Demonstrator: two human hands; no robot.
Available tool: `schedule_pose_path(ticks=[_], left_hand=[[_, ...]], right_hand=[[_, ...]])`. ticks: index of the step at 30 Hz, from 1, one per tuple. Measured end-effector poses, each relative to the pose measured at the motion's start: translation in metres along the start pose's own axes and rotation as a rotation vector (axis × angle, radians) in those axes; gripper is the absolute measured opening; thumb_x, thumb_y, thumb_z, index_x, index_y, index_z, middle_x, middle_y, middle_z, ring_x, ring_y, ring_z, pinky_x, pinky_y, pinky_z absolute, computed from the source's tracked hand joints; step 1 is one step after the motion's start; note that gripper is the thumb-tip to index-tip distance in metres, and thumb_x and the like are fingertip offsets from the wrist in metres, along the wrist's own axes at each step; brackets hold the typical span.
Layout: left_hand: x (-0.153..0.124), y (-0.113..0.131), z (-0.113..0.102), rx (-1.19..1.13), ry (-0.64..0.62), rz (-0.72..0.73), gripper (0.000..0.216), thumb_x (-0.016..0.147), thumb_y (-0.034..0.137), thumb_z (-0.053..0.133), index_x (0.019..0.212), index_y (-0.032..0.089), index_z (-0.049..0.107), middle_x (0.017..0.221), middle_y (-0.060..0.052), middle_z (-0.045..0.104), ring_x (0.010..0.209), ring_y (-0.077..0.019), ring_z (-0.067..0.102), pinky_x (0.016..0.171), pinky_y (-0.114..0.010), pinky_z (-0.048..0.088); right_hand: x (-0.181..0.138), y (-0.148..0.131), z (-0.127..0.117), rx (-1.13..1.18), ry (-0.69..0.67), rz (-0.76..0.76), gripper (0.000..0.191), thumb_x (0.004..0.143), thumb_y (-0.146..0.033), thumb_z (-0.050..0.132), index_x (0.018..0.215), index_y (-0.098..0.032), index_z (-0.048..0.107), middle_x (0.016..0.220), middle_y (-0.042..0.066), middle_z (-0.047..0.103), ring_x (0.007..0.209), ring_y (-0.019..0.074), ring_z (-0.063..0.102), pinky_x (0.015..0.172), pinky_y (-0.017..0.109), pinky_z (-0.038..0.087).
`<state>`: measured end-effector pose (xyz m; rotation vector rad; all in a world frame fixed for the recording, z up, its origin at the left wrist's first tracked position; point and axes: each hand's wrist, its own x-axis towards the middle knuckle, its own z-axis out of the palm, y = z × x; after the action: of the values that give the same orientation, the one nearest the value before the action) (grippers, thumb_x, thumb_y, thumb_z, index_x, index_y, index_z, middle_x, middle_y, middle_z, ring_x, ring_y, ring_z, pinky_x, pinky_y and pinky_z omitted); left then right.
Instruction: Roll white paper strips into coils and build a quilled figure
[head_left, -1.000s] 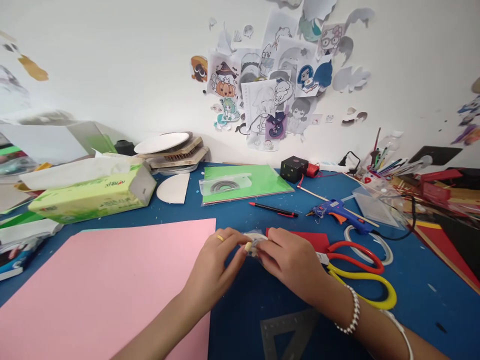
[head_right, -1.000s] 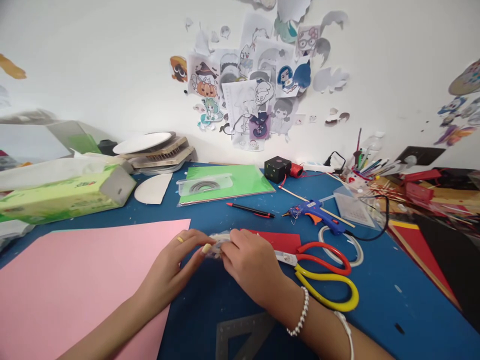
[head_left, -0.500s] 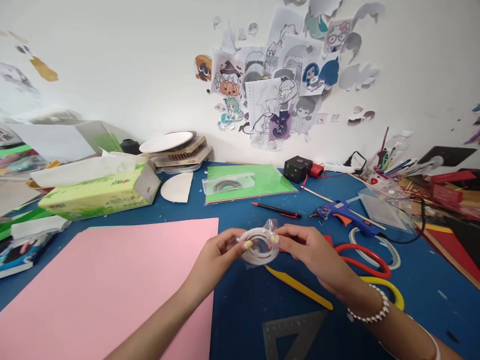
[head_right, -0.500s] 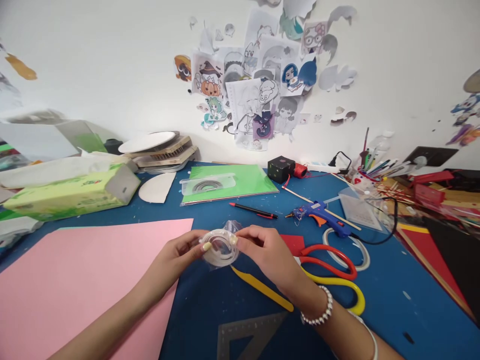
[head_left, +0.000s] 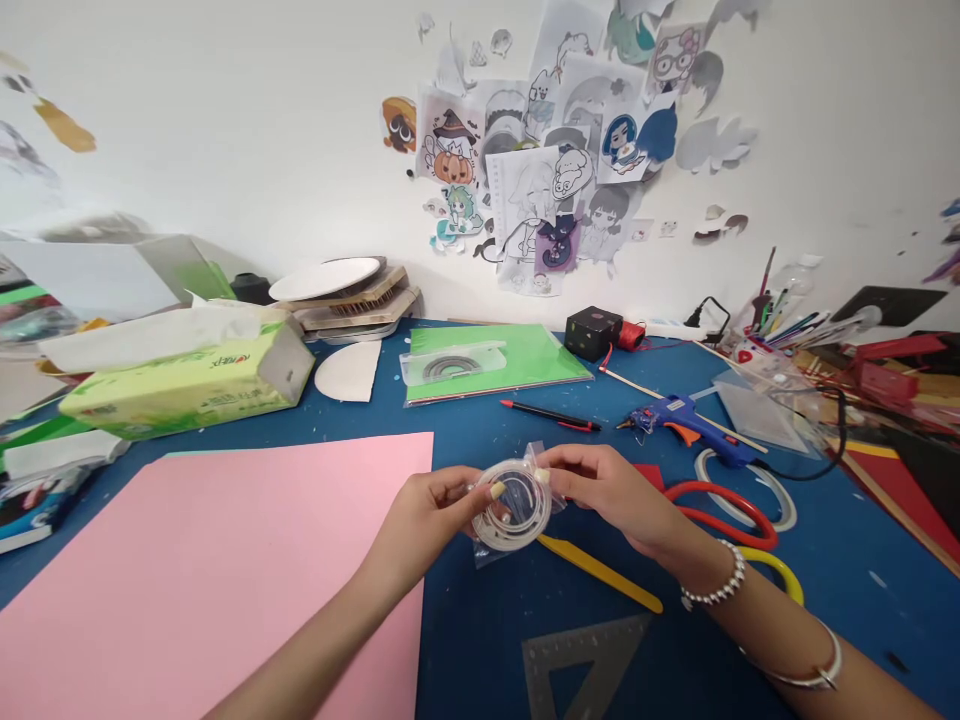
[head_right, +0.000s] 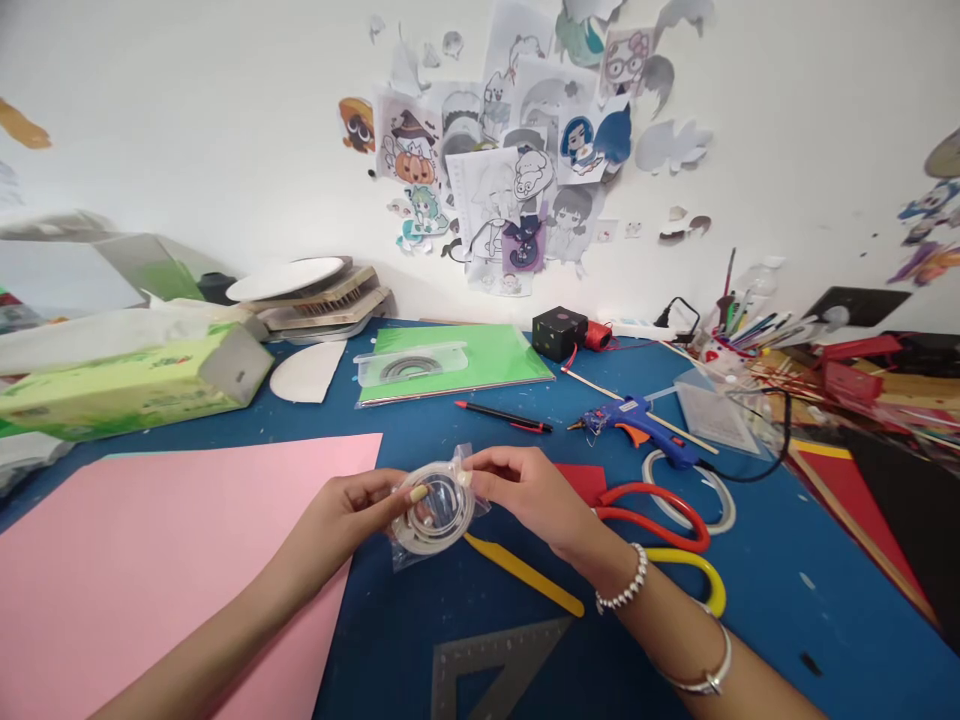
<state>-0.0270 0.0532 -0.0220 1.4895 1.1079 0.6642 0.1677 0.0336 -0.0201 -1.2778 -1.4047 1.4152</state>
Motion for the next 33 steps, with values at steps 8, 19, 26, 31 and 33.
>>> schedule_pose_path(ticks=[8, 19, 26, 31, 33], left_hand=[[-0.0041, -0.0030, 0.0018, 0.124, -0.005, 0.047, 0.026, 0.074, 0.038, 0.056, 0.072, 0.015, 0.068, 0.064, -0.002, 0.066, 0.056, -0.0139, 0.055, 0.052, -0.021, 0.040], [-0.0024, -0.0006, 0.0035, 0.202, -0.011, 0.071, 0.026, 0.074, 0.039, 0.054, 0.070, 0.016, 0.067, 0.066, -0.003, 0.068, 0.060, -0.0162, 0.060, 0.053, -0.021, 0.042], [-0.0034, 0.0005, 0.0024, 0.225, -0.009, 0.078, 0.028, 0.076, 0.039, 0.052, 0.072, 0.016, 0.067, 0.069, -0.004, 0.069, 0.061, -0.0171, 0.060, 0.054, -0.022, 0.043], [-0.0027, -0.0024, 0.0028, 0.231, -0.028, 0.091, 0.030, 0.076, 0.042, 0.052, 0.072, 0.016, 0.067, 0.069, -0.003, 0.069, 0.062, -0.0172, 0.059, 0.055, -0.021, 0.043], [-0.0022, -0.0039, 0.0031, 0.231, -0.036, 0.094, 0.030, 0.077, 0.042, 0.052, 0.073, 0.017, 0.068, 0.068, -0.003, 0.069, 0.062, -0.0171, 0.059, 0.054, -0.021, 0.043]], right_hand=[[0.0004, 0.0047, 0.0027, 0.050, 0.003, 0.016, 0.019, 0.068, -0.032, 0.064, 0.078, -0.016, 0.062, 0.075, 0.001, 0.059, 0.067, 0.0105, 0.051, 0.064, 0.025, 0.041], [0.0005, 0.0040, 0.0049, 0.008, 0.023, 0.021, 0.017, 0.072, -0.032, 0.059, 0.077, -0.016, 0.062, 0.077, 0.001, 0.058, 0.059, 0.0075, 0.044, 0.053, 0.022, 0.034], [-0.0006, -0.0001, 0.0055, -0.032, 0.057, 0.047, 0.021, 0.074, -0.034, 0.056, 0.079, -0.016, 0.065, 0.070, 0.000, 0.057, 0.057, 0.0079, 0.041, 0.049, 0.022, 0.029], [-0.0013, 0.0004, 0.0056, -0.007, 0.050, 0.087, 0.020, 0.072, -0.032, 0.059, 0.082, -0.017, 0.067, 0.082, 0.002, 0.060, 0.058, 0.0073, 0.041, 0.048, 0.022, 0.027], [-0.0008, 0.0015, 0.0055, 0.008, 0.048, 0.106, 0.022, 0.072, -0.034, 0.059, 0.082, -0.016, 0.066, 0.075, 0.001, 0.059, 0.055, 0.0068, 0.039, 0.047, 0.022, 0.026]])
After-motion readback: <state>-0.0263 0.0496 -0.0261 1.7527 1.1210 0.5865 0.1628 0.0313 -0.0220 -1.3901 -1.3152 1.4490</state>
